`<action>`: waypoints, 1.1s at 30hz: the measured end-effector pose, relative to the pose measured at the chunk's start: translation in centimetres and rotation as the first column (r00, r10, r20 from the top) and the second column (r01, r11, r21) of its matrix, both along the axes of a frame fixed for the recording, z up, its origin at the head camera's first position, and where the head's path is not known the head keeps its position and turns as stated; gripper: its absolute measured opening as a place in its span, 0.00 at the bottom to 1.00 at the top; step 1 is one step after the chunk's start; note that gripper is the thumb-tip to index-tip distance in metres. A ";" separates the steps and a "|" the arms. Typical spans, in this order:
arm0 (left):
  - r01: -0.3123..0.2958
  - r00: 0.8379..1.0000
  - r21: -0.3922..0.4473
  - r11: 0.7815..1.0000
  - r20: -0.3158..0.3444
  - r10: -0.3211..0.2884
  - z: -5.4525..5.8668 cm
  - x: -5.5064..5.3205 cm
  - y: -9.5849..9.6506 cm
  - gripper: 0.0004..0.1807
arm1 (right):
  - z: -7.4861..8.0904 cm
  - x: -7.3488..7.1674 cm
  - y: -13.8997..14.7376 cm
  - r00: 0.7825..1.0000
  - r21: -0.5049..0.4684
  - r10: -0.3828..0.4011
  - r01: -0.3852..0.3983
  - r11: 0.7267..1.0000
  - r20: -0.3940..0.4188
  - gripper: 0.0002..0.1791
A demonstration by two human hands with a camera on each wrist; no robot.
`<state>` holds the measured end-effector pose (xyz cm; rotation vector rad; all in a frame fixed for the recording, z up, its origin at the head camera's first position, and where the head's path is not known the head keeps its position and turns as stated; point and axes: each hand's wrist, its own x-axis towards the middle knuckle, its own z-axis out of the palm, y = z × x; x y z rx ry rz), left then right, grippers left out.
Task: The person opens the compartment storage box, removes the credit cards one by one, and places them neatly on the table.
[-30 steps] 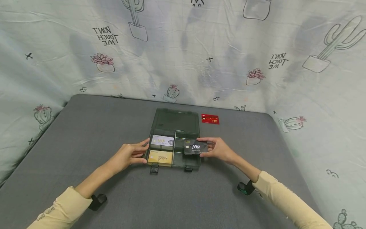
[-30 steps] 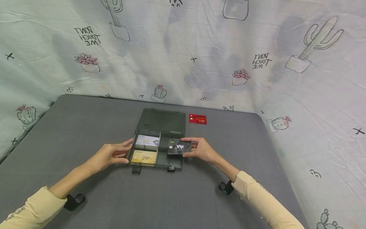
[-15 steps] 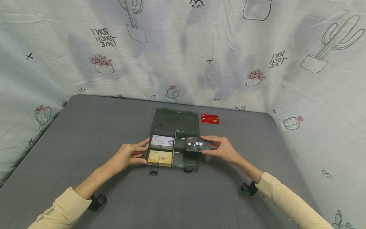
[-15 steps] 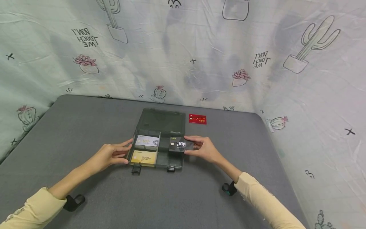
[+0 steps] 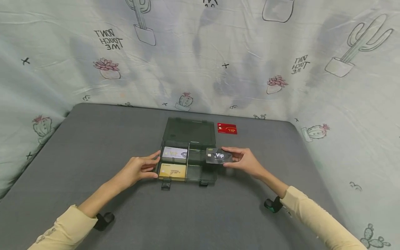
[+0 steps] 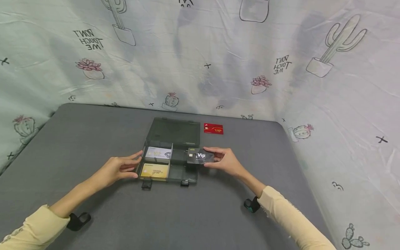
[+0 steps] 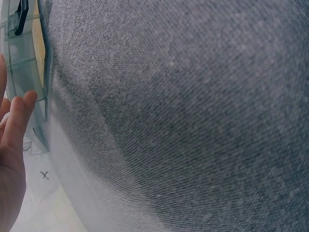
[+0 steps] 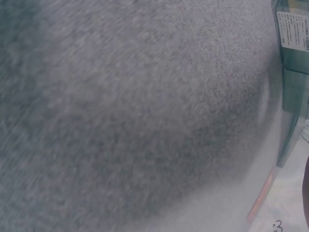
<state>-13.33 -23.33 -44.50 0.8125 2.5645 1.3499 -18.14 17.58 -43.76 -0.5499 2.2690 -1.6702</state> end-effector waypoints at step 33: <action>0.011 1.000 0.003 1.000 0.027 -0.011 -0.5 0.2 -0.6 0.34 | -1.1 -1.4 5.1 0.990 -0.119 -0.071 0.085 0.989 0.118 0.37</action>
